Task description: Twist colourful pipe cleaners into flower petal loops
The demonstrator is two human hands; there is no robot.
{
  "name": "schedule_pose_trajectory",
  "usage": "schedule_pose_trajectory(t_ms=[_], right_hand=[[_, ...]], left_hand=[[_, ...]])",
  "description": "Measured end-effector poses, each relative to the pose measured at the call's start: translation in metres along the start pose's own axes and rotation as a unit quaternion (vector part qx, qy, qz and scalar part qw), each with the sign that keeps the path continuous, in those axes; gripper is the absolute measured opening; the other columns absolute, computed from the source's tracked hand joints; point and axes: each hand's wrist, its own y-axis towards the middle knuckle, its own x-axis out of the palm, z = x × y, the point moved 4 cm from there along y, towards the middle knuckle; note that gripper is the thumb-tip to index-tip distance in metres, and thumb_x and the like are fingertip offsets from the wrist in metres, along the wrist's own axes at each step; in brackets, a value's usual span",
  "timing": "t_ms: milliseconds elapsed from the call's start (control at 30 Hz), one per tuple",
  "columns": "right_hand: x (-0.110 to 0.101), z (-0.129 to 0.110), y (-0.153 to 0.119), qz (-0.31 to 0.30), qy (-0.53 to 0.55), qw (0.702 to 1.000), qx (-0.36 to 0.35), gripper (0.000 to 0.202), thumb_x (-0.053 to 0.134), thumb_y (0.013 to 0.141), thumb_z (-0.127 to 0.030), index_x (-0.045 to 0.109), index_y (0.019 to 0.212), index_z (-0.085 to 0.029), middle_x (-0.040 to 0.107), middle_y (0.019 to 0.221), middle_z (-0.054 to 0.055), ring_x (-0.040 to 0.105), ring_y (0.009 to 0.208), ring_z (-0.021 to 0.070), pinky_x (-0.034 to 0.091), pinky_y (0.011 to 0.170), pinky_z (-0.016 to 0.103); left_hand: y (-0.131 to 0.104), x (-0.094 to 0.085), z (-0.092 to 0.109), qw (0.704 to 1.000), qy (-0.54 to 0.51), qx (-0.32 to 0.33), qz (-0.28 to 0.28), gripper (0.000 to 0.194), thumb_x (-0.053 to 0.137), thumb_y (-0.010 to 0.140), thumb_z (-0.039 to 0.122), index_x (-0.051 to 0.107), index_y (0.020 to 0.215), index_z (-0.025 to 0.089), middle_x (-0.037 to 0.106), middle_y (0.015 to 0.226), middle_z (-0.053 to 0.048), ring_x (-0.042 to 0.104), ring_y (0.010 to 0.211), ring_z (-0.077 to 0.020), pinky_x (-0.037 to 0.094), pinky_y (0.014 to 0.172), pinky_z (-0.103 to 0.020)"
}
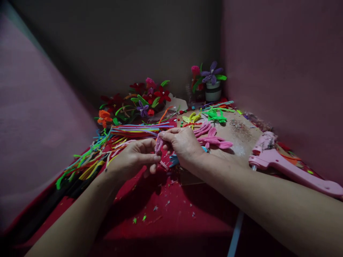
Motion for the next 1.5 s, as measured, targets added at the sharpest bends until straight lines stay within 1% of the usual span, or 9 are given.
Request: schedule_pose_trajectory(t_ms=[200,300,400,500,733,1033,1267,1367,1500], right_hand=[[-0.003,0.000,0.003,0.020,0.008,0.999,-0.026,0.014,0.061,0.067,-0.023,0.060,0.059,-0.012,0.055,0.050,0.000,0.045,0.042,0.0066,0.034,0.041,0.021],[-0.003,-0.003,0.003,0.018,0.009,0.999,-0.030,0.014,0.060,0.067,-0.023,0.060,0.059,-0.012,0.055,0.051,-0.001,0.044,0.043,0.0067,0.033,0.042,0.021],[-0.002,-0.006,0.003,0.019,0.007,0.999,-0.042,0.013,0.059,0.068,-0.021,0.060,0.058,-0.013,0.054,0.050,-0.001,0.043,0.044,0.0062,0.032,0.043,0.021],[-0.001,-0.008,0.003,0.023,0.010,0.999,-0.042,0.016,0.061,0.068,-0.025,0.059,0.058,-0.013,0.054,0.051,-0.001,0.043,0.044,0.0061,0.032,0.043,0.021],[-0.001,-0.005,0.004,0.023,0.052,0.998,-0.020,0.015,0.064,0.066,-0.025,0.059,0.059,-0.012,0.056,0.053,0.000,0.046,0.045,0.0065,0.033,0.041,0.020],[0.001,-0.007,0.001,0.042,0.063,0.997,-0.013,0.015,0.060,0.068,-0.021,0.058,0.056,-0.012,0.055,0.051,0.000,0.047,0.045,0.0066,0.034,0.042,0.019],[0.001,-0.004,0.004,0.012,0.059,0.998,-0.014,0.015,0.064,0.066,-0.026,0.059,0.060,-0.014,0.058,0.058,0.001,0.050,0.050,0.0081,0.039,0.047,0.021],[0.002,-0.004,0.004,-0.017,-0.001,1.000,-0.016,0.016,0.061,0.069,-0.028,0.061,0.060,-0.014,0.058,0.059,0.001,0.051,0.055,0.0095,0.041,0.054,0.023],[0.003,-0.012,0.001,-0.016,-0.215,0.975,-0.061,0.021,0.058,0.070,-0.026,0.060,0.053,-0.015,0.047,0.047,-0.004,0.038,0.046,0.0071,0.029,0.046,0.023]], left_hand=[[0.003,-0.003,-0.005,0.997,-0.072,-0.019,-0.028,0.017,0.065,0.064,0.012,0.054,0.077,0.011,0.062,0.064,-0.003,0.060,0.049,-0.0131,0.049,0.043,-0.022],[0.004,0.000,-0.003,0.998,-0.065,0.011,-0.015,0.016,0.062,0.072,0.022,0.055,0.083,0.012,0.062,0.069,-0.003,0.061,0.054,-0.0129,0.051,0.054,-0.027],[0.003,0.000,-0.001,0.998,-0.007,0.052,0.044,0.020,0.055,0.079,0.034,0.054,0.086,0.015,0.057,0.063,0.002,0.054,0.044,-0.0079,0.045,0.046,-0.021],[0.002,0.000,-0.002,0.995,0.029,0.052,0.078,0.021,0.053,0.080,0.037,0.052,0.082,0.017,0.050,0.054,0.005,0.044,0.035,-0.0041,0.035,0.037,-0.016],[0.000,0.000,-0.002,0.995,0.013,0.047,0.090,0.022,0.054,0.079,0.038,0.055,0.079,0.016,0.041,0.047,0.007,0.032,0.031,-0.0022,0.024,0.032,-0.015],[0.001,0.001,-0.003,0.997,-0.046,0.036,0.059,0.019,0.054,0.079,0.035,0.053,0.082,0.016,0.037,0.044,0.008,0.024,0.031,-0.0017,0.020,0.033,-0.015],[0.001,-0.001,-0.001,0.993,-0.054,0.032,0.101,0.015,0.055,0.076,0.030,0.048,0.079,0.017,0.047,0.046,0.007,0.030,0.029,-0.0020,0.018,0.031,-0.013],[0.001,-0.005,-0.002,0.990,-0.037,0.041,0.132,0.017,0.056,0.075,0.031,0.048,0.077,0.016,0.050,0.048,0.006,0.033,0.030,-0.0021,0.019,0.031,-0.014],[0.001,-0.012,-0.001,0.983,-0.038,0.066,0.166,0.017,0.057,0.074,0.030,0.048,0.076,0.016,0.052,0.049,0.005,0.032,0.030,-0.0019,0.018,0.031,-0.015]])
